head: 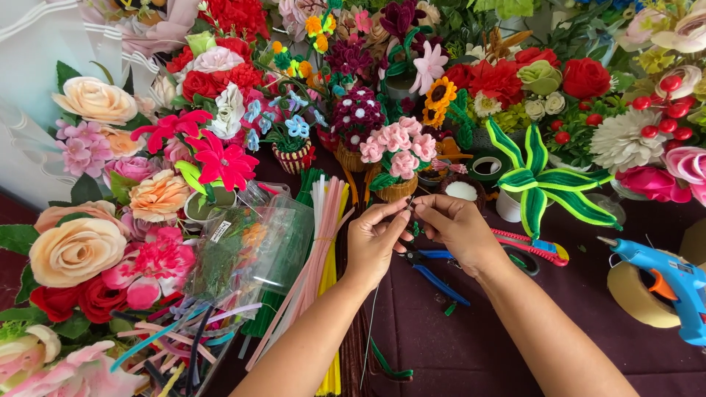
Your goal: Wrapping a wire stem with green floral tape and arranging handmade flowers made from pipe cleaners.
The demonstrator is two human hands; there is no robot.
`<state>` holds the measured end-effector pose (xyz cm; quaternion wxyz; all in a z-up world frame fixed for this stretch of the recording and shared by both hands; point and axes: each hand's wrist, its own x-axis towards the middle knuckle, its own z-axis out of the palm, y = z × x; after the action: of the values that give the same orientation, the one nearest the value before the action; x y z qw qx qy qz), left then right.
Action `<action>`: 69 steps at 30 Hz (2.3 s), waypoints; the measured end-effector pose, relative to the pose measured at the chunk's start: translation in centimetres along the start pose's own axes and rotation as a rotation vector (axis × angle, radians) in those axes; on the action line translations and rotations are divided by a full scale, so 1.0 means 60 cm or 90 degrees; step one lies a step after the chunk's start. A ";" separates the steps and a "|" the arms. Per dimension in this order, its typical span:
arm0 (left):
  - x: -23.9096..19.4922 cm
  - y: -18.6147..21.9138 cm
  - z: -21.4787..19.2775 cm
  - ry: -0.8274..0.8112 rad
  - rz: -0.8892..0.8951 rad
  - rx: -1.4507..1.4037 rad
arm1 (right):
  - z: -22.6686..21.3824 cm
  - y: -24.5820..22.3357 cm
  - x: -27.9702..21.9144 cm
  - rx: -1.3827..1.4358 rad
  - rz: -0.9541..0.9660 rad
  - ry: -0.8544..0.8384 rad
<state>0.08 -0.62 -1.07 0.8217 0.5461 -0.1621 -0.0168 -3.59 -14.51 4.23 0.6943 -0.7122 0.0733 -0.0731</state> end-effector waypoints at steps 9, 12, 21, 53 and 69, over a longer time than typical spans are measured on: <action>-0.002 0.015 0.002 -0.002 0.126 0.110 | 0.002 0.008 0.000 -0.032 -0.010 0.018; -0.001 0.009 -0.003 -0.002 0.247 0.252 | 0.009 0.006 -0.007 -0.042 -0.011 0.036; -0.002 0.005 -0.001 0.025 0.294 0.266 | 0.009 0.012 -0.012 0.042 0.008 0.061; 0.005 0.043 -0.014 -0.086 -0.016 -0.063 | -0.059 -0.159 -0.054 0.127 -0.265 0.151; 0.024 0.041 -0.062 -0.259 0.069 0.254 | 0.019 -0.055 -0.031 -0.154 -0.031 -0.148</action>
<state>2.14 3.37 0.23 0.6485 0.6727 -0.3528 -0.0497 -5.17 -12.93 7.52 0.6053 -0.7958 -0.0164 0.0026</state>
